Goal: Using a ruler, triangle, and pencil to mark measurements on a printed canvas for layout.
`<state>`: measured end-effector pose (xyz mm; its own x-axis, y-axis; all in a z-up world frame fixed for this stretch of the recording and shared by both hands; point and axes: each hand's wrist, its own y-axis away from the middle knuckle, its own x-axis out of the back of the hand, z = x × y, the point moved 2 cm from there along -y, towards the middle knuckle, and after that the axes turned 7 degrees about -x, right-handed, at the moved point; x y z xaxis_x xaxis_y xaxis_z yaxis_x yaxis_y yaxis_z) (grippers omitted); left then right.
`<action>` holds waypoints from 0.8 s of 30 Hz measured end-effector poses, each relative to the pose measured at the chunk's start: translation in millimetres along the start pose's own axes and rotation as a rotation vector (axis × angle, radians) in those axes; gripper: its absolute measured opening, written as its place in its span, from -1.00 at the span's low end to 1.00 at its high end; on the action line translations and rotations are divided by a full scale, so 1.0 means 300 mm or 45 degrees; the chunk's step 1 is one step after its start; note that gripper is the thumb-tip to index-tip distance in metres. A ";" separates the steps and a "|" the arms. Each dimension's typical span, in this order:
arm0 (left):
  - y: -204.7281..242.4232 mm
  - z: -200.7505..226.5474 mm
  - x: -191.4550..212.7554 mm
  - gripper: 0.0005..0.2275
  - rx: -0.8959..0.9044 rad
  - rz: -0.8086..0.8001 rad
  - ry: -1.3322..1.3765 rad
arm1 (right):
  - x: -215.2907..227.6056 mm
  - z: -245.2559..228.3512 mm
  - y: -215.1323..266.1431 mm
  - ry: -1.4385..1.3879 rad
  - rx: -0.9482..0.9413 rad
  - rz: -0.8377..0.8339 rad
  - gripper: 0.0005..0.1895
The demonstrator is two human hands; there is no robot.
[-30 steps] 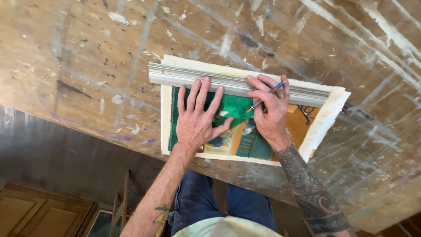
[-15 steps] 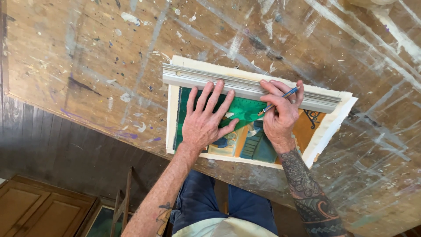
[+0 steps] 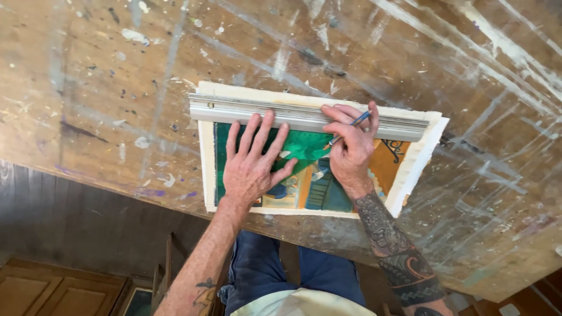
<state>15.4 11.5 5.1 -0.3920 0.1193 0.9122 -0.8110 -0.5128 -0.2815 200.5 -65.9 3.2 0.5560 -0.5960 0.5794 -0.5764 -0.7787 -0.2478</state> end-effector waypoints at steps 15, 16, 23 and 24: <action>0.011 0.002 -0.010 -0.51 -0.020 -0.045 0.012 | 0.006 -0.003 0.004 -0.003 -0.043 0.022 -0.70; 0.010 0.003 -0.010 -0.51 -0.017 -0.044 0.009 | 0.007 -0.001 0.002 -0.006 -0.040 0.020 -0.70; 0.011 -0.005 0.008 -0.52 0.013 -0.035 0.018 | 0.004 -0.016 -0.003 -0.032 -0.033 -0.027 -0.75; 0.011 0.002 0.000 -0.52 0.020 -0.035 0.045 | 0.016 -0.017 -0.004 0.006 -0.040 -0.026 -0.75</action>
<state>13.1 9.4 4.2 -0.3848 0.1631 0.9085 -0.8151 -0.5219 -0.2516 200.9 -66.7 10.1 0.5652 -0.5788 0.5879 -0.5834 -0.7842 -0.2113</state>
